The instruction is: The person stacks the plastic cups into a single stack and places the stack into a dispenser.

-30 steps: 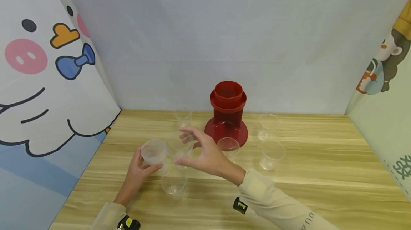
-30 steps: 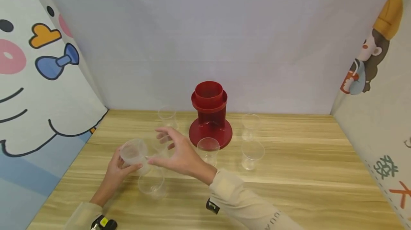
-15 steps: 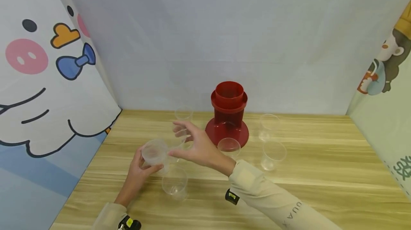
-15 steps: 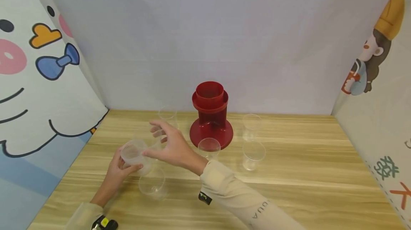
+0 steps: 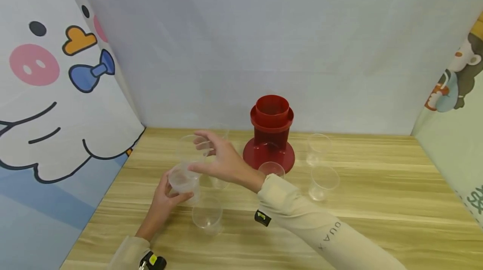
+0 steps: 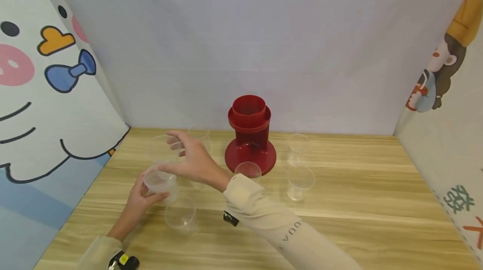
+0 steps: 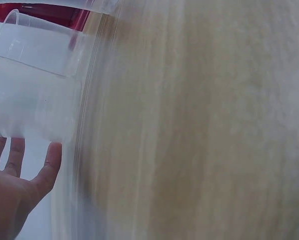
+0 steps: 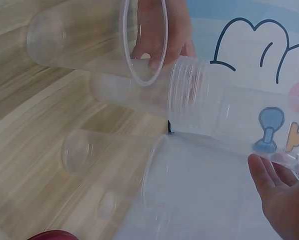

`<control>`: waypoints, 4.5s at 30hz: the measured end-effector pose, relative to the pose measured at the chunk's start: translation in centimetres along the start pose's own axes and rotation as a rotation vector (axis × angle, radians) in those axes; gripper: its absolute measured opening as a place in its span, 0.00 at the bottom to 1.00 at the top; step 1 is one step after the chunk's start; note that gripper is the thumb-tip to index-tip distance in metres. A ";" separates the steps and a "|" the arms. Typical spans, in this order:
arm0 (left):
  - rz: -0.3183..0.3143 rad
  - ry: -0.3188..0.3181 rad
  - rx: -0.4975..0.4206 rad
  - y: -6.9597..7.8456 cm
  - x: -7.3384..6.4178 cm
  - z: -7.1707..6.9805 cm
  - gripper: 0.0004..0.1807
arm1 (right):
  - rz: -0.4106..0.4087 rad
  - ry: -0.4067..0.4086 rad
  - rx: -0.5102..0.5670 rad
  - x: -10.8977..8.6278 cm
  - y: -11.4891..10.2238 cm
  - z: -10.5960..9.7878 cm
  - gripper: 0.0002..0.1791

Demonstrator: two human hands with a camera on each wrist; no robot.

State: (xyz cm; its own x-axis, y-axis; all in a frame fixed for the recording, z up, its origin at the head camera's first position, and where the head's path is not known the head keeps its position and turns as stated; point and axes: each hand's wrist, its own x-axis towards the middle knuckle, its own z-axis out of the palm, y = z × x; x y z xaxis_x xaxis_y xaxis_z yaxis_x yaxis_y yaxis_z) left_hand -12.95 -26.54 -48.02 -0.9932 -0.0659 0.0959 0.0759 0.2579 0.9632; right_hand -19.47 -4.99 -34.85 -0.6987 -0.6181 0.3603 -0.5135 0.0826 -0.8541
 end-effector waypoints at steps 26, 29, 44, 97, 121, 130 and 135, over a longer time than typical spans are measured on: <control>0.000 -0.035 -0.012 -0.1 0.1 -0.1 0.40 | 0.032 -0.110 -0.097 1.0 2.5 3.2 0.41; 0.006 -0.042 -0.017 -0.2 0.2 -0.2 0.41 | 0.020 -0.116 -0.107 0.9 2.8 3.6 0.42; 0.027 -0.024 -0.035 -0.1 0.3 -0.2 0.44 | 0.042 -0.113 -0.152 0.3 3.5 3.7 0.39; 0.069 0.019 0.005 0.0 -0.2 -0.1 0.45 | 0.014 -0.093 -0.017 -5.0 1.9 0.0 0.28; 0.039 0.009 0.016 0.1 -0.1 0.2 0.45 | 0.055 -0.146 -0.014 -8.5 3.9 1.4 0.41; 0.042 0.024 0.012 -0.3 0.0 0.2 0.45 | 0.115 -0.125 0.022 -9.9 5.4 3.0 0.44; 0.024 0.026 0.010 -0.1 -0.2 0.1 0.45 | 0.106 -0.099 0.044 -10.0 6.0 4.0 0.46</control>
State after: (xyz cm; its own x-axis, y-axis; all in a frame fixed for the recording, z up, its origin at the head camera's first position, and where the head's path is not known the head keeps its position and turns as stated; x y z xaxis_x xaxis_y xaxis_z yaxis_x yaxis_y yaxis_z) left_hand -12.79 -26.47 -48.18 -0.9885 -0.0846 0.1253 0.0984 0.2694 0.9580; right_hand -13.53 -1.41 -45.04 -0.6943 -0.6819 0.2303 -0.4158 0.1188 -0.9017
